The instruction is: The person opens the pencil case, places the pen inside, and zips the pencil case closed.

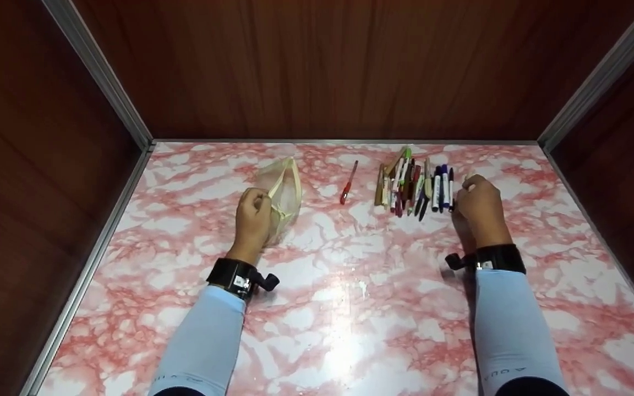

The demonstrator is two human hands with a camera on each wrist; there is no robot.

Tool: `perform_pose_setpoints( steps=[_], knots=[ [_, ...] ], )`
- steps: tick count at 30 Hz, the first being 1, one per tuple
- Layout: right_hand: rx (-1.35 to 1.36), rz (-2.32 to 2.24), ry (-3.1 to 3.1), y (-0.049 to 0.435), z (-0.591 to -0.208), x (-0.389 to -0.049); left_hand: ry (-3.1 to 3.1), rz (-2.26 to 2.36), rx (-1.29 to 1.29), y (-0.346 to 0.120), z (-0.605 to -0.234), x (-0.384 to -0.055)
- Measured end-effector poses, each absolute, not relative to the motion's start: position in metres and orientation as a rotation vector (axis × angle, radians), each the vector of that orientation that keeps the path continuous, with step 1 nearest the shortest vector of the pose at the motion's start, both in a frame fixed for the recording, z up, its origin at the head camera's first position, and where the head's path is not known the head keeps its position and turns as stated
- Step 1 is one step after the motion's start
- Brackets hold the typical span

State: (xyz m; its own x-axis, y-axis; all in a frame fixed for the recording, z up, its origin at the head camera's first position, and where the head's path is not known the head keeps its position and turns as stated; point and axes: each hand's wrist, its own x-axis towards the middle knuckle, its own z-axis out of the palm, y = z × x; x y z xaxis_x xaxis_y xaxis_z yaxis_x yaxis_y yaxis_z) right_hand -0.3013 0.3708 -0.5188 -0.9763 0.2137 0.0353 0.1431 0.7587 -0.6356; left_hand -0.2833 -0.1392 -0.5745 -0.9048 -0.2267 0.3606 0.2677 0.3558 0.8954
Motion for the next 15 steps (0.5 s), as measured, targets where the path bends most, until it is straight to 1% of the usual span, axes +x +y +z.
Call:
perform_pose_setpoints(
  steps=[7,15],
  knots=[
    [-0.22,1.177,-2.725,0.351,-0.504,-0.306,-2.186,-1.496,-0.103,-0.141,-0.573,-0.282],
    [-0.04,1.459,-2.588,0.303,-0.484,-0.307,-2.18,-1.46,-0.176,-0.138,-0.574,-0.283]
  ],
)
